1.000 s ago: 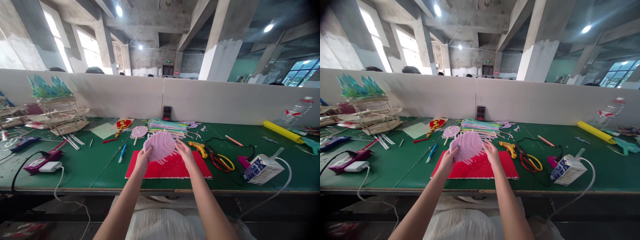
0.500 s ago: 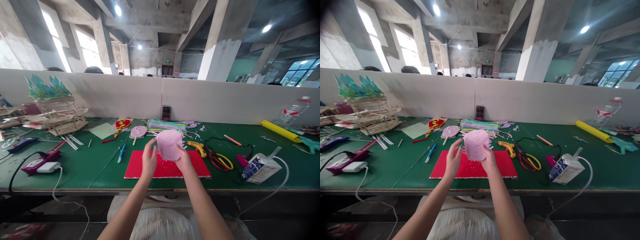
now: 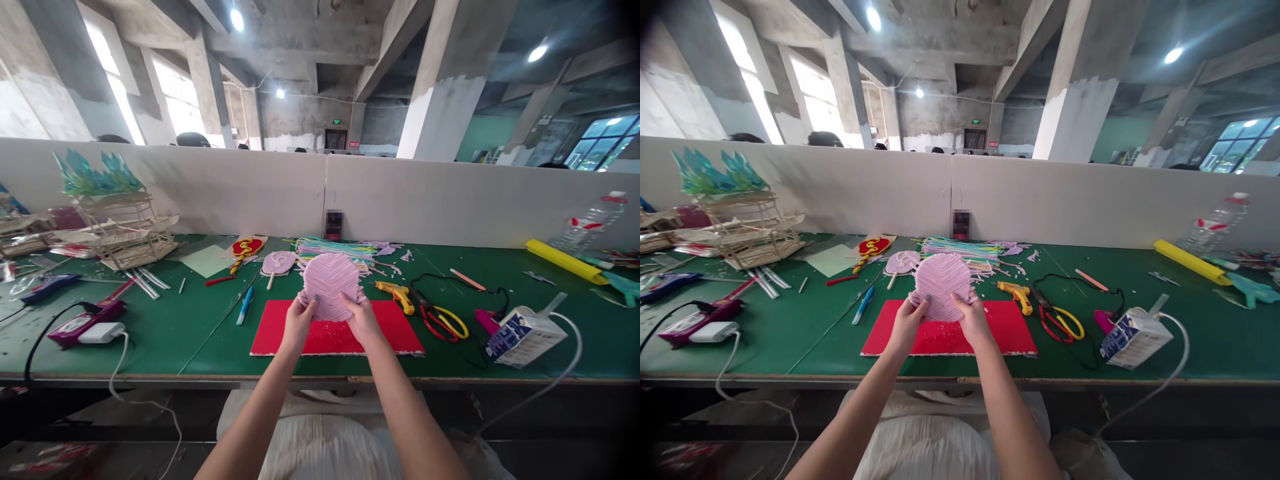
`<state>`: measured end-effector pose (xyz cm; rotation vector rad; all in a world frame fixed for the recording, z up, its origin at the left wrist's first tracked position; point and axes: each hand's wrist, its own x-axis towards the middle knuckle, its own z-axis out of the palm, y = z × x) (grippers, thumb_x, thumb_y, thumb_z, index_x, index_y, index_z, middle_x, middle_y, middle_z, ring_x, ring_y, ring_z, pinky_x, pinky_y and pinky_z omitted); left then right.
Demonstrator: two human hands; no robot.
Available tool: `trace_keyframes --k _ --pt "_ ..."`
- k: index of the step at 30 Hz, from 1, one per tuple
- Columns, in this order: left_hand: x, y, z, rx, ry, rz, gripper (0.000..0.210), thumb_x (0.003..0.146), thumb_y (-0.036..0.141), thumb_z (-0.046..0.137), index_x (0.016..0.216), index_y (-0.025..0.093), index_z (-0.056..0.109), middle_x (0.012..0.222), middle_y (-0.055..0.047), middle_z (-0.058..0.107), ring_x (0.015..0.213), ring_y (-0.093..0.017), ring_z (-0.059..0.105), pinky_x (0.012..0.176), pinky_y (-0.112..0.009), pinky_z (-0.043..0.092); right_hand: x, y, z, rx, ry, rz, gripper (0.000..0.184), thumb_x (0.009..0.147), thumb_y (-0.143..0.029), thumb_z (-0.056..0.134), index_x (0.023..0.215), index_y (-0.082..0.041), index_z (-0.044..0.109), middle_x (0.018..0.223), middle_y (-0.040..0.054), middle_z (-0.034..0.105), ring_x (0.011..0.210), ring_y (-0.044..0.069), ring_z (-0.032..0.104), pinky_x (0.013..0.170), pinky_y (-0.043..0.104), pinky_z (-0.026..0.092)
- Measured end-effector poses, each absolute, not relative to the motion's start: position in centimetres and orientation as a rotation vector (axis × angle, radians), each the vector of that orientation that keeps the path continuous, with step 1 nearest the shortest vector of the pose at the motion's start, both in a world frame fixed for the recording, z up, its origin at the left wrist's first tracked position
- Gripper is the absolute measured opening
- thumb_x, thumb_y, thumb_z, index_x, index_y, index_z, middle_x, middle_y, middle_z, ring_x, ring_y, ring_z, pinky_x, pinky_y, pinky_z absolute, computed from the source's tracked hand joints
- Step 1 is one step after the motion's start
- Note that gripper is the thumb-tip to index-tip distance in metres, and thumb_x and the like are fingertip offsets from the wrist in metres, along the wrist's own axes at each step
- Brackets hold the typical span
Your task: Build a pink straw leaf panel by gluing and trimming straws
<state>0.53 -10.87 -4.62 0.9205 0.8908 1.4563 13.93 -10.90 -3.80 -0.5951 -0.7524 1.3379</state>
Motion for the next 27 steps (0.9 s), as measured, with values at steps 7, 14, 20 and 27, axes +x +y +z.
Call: trace_keyframes --k 7,14,20,27 --pt "-0.5 -10.8 -4.6 1.041 0.907 1.417 0.060 0.054 0.055 0.081 0.100 0.018 0.067 0.092 -0.006 0.071 0.082 -0.021 0.066 0.068 -0.029 0.054 15.8 -10.7 -3.7 -0.660 -0.843 1.254 0.038 0.067 -0.037 0.078 0.101 -0.023 0.066 0.094 0.0020 0.072 0.089 0.021 0.066 0.076 0.033 0.052" --pt "-1.5 -10.4 -4.2 0.926 0.843 1.364 0.067 0.072 0.063 0.064 0.123 0.020 0.059 0.098 -0.010 0.071 0.081 -0.021 0.068 0.065 -0.028 0.053 18.7 -9.8 -3.3 -0.869 -0.932 1.145 0.034 0.061 -0.044 0.080 0.081 -0.021 0.068 0.069 -0.0026 0.066 0.058 0.013 0.057 0.052 0.025 0.042" --pt "-2.0 -9.7 -4.2 0.763 0.799 1.358 0.057 0.087 0.060 0.045 0.125 0.020 0.056 0.115 -0.015 0.067 0.104 -0.026 0.065 0.081 -0.037 0.052 19.1 -9.5 -3.3 -0.861 -0.842 1.090 0.031 0.057 -0.039 0.083 0.072 -0.021 0.063 0.059 -0.0074 0.058 0.047 0.008 0.045 0.045 0.022 0.036" --pt "-1.7 -9.6 -6.0 0.746 0.681 1.284 0.045 0.071 0.049 0.073 0.104 0.018 0.067 0.090 -0.007 0.073 0.076 -0.017 0.068 0.064 -0.024 0.052 17.7 -9.6 -3.9 -0.836 -0.875 1.130 0.031 0.060 -0.042 0.081 0.069 -0.021 0.061 0.058 -0.0073 0.053 0.048 0.007 0.042 0.045 0.020 0.034"
